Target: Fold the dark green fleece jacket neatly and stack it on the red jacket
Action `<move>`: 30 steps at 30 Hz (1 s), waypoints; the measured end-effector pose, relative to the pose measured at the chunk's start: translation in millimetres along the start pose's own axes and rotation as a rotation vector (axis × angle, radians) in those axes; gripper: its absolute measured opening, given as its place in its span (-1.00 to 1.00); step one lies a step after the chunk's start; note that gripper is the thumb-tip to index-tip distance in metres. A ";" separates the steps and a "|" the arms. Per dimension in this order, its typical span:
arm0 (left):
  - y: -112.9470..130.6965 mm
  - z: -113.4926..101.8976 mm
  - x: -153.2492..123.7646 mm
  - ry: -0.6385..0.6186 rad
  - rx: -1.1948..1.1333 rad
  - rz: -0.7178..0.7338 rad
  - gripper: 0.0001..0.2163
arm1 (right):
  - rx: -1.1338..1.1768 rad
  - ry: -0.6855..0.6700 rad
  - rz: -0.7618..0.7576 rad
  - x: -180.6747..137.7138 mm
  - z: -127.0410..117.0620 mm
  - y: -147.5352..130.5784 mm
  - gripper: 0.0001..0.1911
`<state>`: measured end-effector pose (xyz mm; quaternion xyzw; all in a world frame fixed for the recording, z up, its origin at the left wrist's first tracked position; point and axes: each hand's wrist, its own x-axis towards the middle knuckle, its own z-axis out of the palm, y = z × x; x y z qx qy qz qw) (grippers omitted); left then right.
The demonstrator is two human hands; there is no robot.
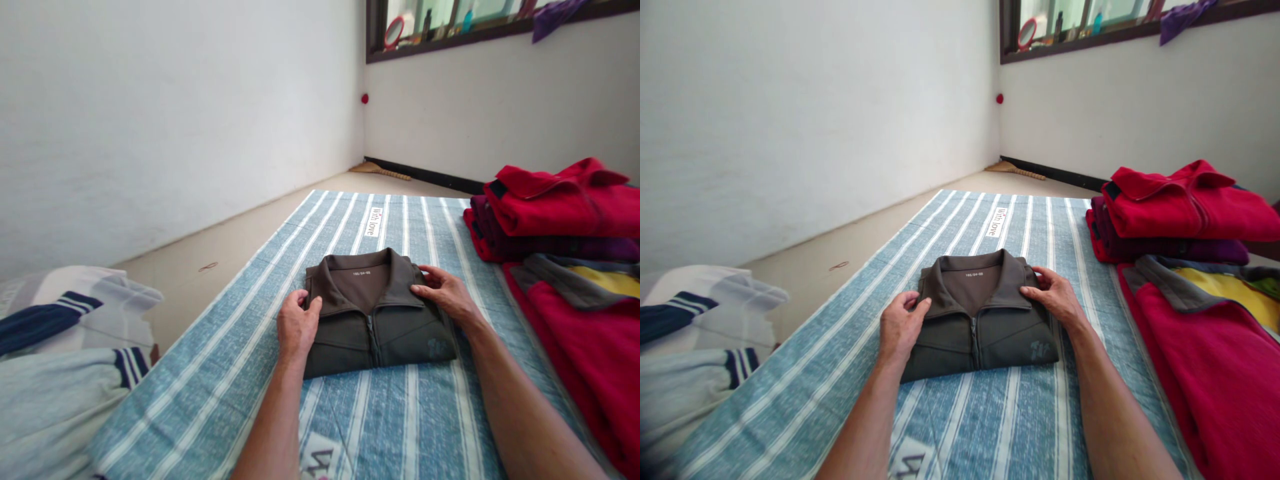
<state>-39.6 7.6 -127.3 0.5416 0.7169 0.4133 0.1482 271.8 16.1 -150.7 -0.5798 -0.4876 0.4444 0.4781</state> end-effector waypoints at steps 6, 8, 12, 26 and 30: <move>-2.9 -0.4 1.7 -0.012 -0.037 -0.050 -0.77 | -0.007 -0.003 -0.019 1.3 -0.3 2.6 -0.30; -5.0 0.4 2.5 -0.014 -0.050 -0.066 -0.75 | -0.007 0.003 -0.013 1.5 -0.4 2.5 -0.30; -7.5 2.3 3.2 -0.012 -0.067 -0.095 -0.71 | -0.003 -0.003 -0.004 0.6 0.1 -0.4 -0.31; -9.4 3.1 3.6 -0.011 -0.091 -0.116 -0.72 | 0.007 0.011 0.007 -0.2 1.2 -1.6 -0.29; -10.3 3.3 3.8 -0.009 -0.087 -0.114 -0.72 | -0.009 0.002 0.005 0.9 0.6 -0.5 -0.28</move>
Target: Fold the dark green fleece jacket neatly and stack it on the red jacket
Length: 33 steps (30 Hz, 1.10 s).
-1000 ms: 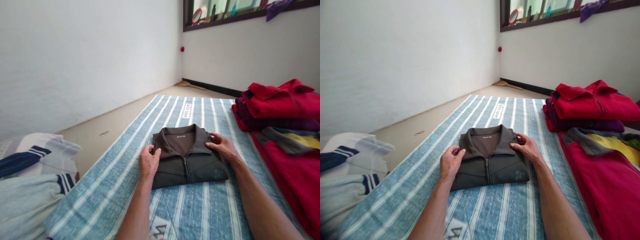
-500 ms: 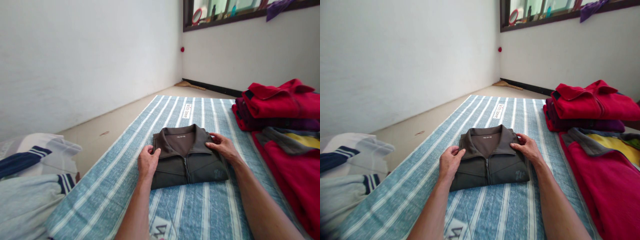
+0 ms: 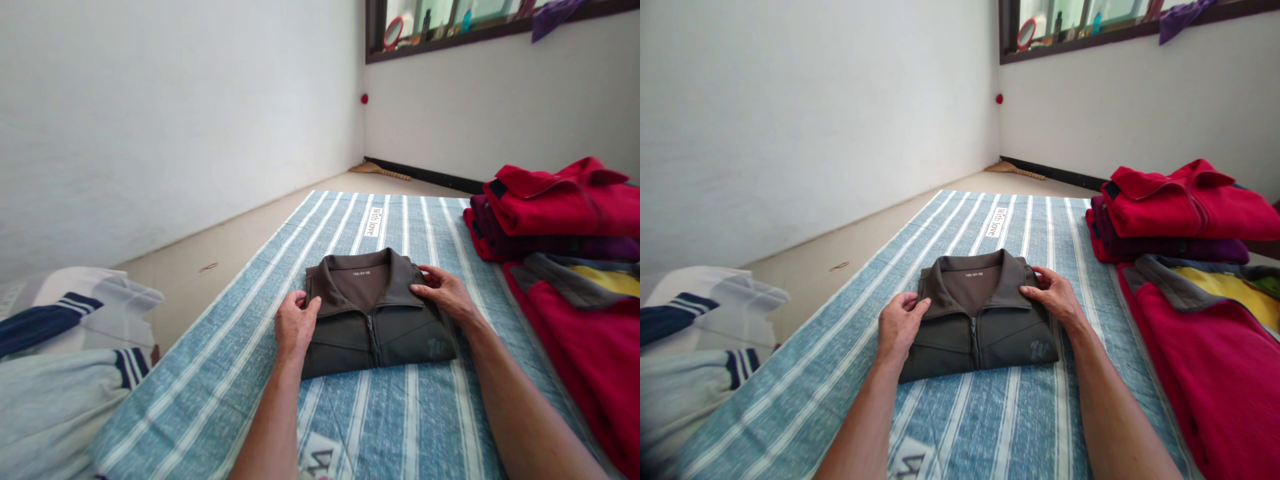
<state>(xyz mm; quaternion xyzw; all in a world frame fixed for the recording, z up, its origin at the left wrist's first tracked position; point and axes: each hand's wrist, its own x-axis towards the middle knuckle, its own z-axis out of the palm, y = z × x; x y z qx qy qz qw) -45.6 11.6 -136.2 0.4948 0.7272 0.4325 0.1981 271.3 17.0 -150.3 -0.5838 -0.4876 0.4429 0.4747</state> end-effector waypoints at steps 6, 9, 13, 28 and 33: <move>-1.8 0.4 0.8 0.001 0.008 0.003 -0.72 | -0.010 0.005 -0.006 2.8 -1.3 5.2 -0.28; -2.6 1.2 1.2 -0.001 0.010 0.005 -0.72 | -0.011 0.006 -0.014 2.3 -1.1 5.1 -0.29; -2.1 1.3 1.0 -0.005 0.011 0.008 -0.73 | -0.015 0.004 -0.018 0.2 -0.1 2.0 -0.30; 0.6 0.0 -0.4 -0.012 0.019 0.014 -0.74 | 0.010 -0.012 -0.007 1.0 -0.7 2.7 -0.28; 0.0 0.3 0.2 -0.007 0.029 0.017 -0.75 | 0.005 -0.008 -0.001 1.0 -0.8 2.6 -0.29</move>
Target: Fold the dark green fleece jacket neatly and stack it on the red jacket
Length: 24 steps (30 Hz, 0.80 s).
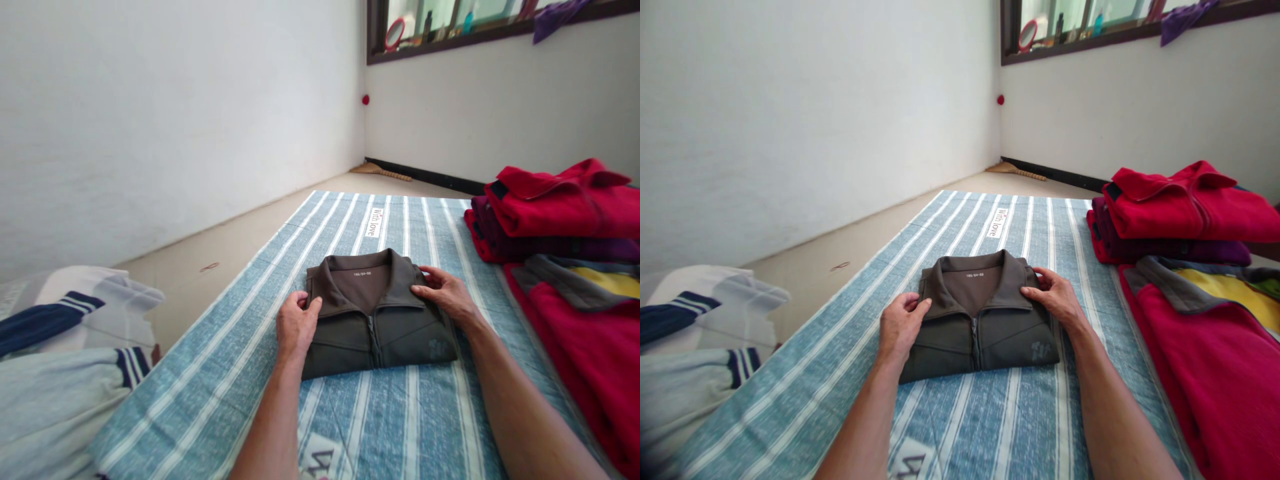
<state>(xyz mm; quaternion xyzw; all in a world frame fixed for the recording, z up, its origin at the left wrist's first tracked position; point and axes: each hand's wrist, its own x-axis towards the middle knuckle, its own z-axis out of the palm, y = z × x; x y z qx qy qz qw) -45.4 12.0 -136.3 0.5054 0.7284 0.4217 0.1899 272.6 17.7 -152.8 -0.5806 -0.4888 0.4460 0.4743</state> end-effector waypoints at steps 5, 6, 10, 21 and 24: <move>1.5 -0.4 -0.6 -0.002 0.004 0.001 -0.74 | 0.006 -0.001 0.002 -0.2 0.1 -0.8 -0.29; 1.7 -0.5 -0.7 -0.004 0.005 0.002 -0.74 | 0.002 0.000 0.004 -0.3 0.2 -0.8 -0.29; 0.9 -0.6 -0.2 -0.007 0.012 0.002 -0.73 | -0.005 0.008 0.003 -0.1 0.2 0.1 -0.30; 1.3 -0.9 -0.3 -0.016 0.010 0.003 -0.75 | 0.012 0.013 -0.007 1.3 0.0 3.0 -0.29; 0.5 -0.4 0.1 -0.014 0.012 0.007 -0.74 | 0.006 0.014 -0.008 1.3 -0.1 2.5 -0.29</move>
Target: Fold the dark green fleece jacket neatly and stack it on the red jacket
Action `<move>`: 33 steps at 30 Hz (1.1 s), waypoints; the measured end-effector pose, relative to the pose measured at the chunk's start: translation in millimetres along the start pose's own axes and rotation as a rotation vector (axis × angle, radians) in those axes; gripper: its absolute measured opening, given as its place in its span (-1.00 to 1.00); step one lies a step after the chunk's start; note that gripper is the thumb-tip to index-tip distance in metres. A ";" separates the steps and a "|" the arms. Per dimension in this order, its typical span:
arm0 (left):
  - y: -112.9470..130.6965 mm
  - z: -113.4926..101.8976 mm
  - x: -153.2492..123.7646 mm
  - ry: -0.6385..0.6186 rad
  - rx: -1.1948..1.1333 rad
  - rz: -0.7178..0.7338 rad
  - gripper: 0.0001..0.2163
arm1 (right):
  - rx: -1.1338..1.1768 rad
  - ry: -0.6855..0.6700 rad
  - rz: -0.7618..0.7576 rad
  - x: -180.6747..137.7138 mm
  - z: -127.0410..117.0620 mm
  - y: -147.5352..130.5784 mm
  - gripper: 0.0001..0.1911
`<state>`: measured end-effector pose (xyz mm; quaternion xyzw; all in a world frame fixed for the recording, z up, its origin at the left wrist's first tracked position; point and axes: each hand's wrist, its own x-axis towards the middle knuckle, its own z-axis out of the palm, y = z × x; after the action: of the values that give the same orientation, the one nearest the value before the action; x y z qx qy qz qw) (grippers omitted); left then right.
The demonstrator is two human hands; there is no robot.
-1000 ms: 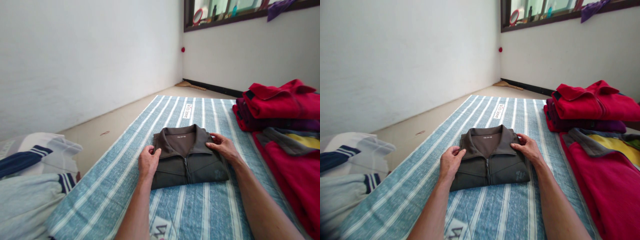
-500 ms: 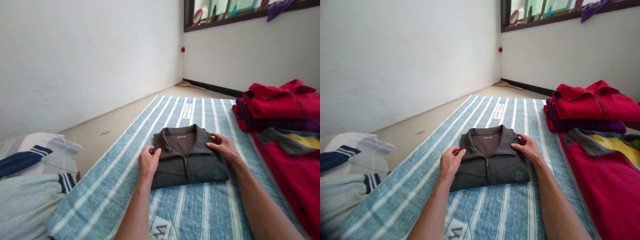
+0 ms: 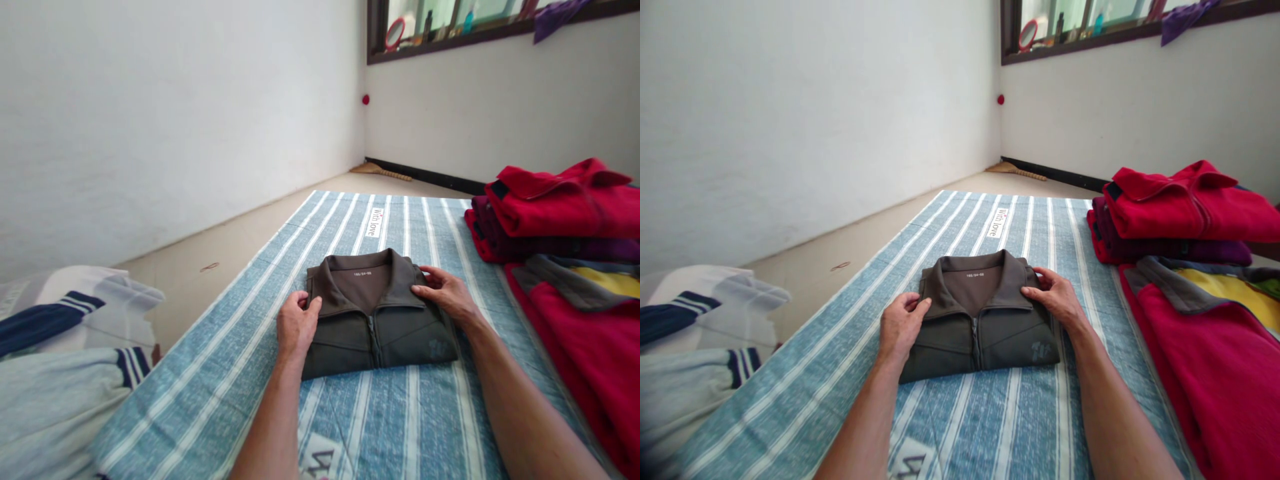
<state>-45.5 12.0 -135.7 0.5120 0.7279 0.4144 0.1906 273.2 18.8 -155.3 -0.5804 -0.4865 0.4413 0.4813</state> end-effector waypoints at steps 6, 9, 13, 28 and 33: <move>-0.6 0.2 0.0 0.003 -0.004 0.004 -0.75 | -0.006 0.000 0.005 -0.3 -0.1 -0.6 -0.28; 0.6 -0.4 -0.8 0.003 -0.007 0.007 -0.75 | -0.003 -0.001 0.014 -0.6 0.1 -0.9 -0.28; 2.0 -0.6 -1.4 0.001 -0.009 0.010 -0.76 | 0.011 -0.011 0.013 -2.7 1.5 -5.0 -0.31; 2.6 -1.2 -1.8 -0.002 -0.010 0.012 -0.76 | 0.021 0.017 0.018 -4.1 3.9 -7.5 -0.33; 3.0 -1.4 -1.8 -0.009 -0.012 0.011 -0.76 | 0.031 0.005 0.018 -4.9 4.2 -8.4 -0.35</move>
<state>-43.9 10.2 -132.7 0.5168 0.7216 0.4175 0.1947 267.3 15.1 -147.4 -0.5783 -0.4731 0.4517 0.4876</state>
